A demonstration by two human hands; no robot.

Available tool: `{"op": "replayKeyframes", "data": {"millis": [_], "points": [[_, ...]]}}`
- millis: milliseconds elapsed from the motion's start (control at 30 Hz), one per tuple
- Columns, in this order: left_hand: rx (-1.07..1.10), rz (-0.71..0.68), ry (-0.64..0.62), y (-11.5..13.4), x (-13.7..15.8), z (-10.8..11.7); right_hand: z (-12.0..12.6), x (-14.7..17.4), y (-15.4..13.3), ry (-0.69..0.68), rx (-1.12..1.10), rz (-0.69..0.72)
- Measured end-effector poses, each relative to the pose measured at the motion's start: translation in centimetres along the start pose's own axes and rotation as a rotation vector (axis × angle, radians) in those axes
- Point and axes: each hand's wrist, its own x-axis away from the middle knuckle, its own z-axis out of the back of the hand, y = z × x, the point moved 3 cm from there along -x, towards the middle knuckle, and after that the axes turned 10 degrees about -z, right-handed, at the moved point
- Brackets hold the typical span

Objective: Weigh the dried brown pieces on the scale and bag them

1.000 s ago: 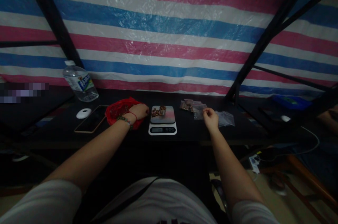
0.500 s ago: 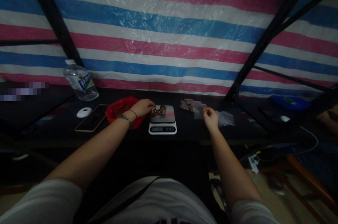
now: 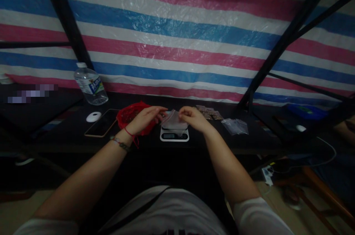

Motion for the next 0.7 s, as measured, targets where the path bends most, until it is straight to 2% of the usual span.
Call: {"op": "replayKeyframes", "data": {"millis": [67,133,400,500,533,600,667,700], "points": [[0.041,0.024,0.017,0.1,0.6,0.4,-1.5,-0.6,-0.1,-0.039,-0.007,-0.03],[0.033,0.029,-0.002,0.3,1.3,0.8,-2.4,-0.8,0.1,-0.004,-0.026,-0.057],[-0.017,0.133,-0.225,-0.3,3.3,0.5,-4.6,0.1,1.5,0.03,-0.071,-0.143],[-0.017,0.167,-0.291,-0.6,3.4,0.3,-4.9,0.2,2.2,0.067,0.006,-0.129],[-0.026,0.173,-0.305,-0.7,3.4,0.2,-4.9,0.3,2.2,0.112,0.074,-0.096],[-0.062,0.17,-0.281,-0.8,3.2,0.1,-4.7,0.8,1.5,0.293,0.238,0.016],[-0.11,0.162,-0.159,-0.7,3.0,0.0,-4.5,1.7,0.2,0.492,0.37,0.134],[-0.134,0.152,-0.065,-0.5,3.0,0.0,-4.7,2.1,-0.5,0.545,0.406,0.172]]}}
